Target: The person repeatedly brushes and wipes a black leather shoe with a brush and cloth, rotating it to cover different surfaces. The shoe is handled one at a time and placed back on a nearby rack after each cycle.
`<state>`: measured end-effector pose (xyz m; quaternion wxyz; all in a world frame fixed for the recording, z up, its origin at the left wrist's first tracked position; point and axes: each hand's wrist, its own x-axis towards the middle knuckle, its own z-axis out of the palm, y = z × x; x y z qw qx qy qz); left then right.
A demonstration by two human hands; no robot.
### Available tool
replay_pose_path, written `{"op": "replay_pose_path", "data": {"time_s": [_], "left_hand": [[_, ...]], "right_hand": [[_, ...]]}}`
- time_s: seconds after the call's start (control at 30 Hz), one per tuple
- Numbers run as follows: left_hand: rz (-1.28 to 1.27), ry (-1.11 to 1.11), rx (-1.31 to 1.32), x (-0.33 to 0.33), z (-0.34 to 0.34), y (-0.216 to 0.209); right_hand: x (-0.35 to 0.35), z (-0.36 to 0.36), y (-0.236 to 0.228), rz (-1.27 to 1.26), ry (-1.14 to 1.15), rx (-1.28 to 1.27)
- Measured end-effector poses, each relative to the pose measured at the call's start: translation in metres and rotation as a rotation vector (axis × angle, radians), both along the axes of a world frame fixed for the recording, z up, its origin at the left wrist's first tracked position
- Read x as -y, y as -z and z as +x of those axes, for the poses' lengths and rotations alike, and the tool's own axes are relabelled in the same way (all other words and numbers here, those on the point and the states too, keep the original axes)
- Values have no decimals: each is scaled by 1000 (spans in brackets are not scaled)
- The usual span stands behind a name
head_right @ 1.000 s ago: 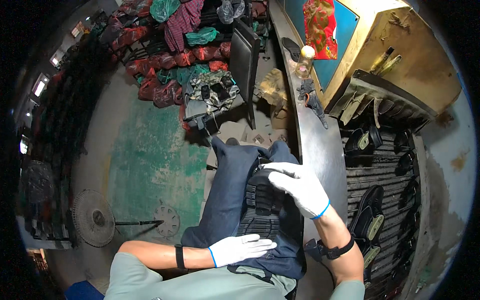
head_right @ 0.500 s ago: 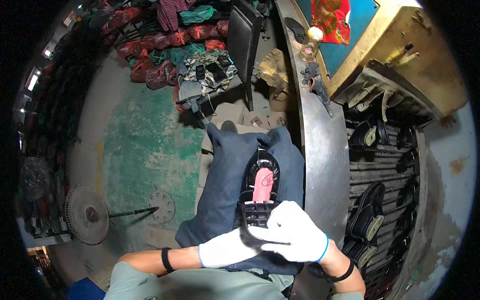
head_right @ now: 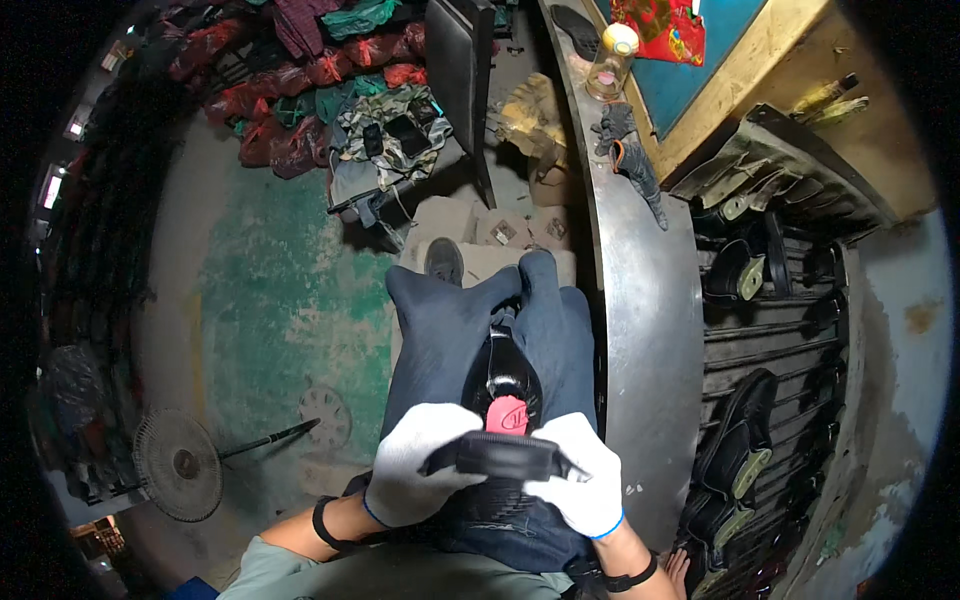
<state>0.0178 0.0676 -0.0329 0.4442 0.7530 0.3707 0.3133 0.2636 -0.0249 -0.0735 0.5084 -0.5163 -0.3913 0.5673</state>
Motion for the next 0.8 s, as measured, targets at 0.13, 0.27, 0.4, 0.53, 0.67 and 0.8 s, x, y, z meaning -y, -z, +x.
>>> {"op": "replay_pose_path", "data": {"time_s": [0.13, 0.27, 0.4, 0.53, 0.67, 0.8], "left_hand": [[-96, -135, -80, -16, 12, 0], [-336, -212, -132, -41, 17, 3], [-71, -163, -255, -63, 8, 4], [22, -173, -288, -27, 11, -2], [-157, -322, -321, 9, 19, -26], [233, -326, -119, 35, 10, -62]], "right_hand": [[-27, -20, -14, -146, 195, -73], [-46, -8, -8, -118, 95, 344], [-52, -1, -11, -274, 71, 413], [-38, -19, -12, 134, 94, 646], [-16, -45, -25, 329, 210, 818], [1, -58, -66, 516, 356, 880]]}}
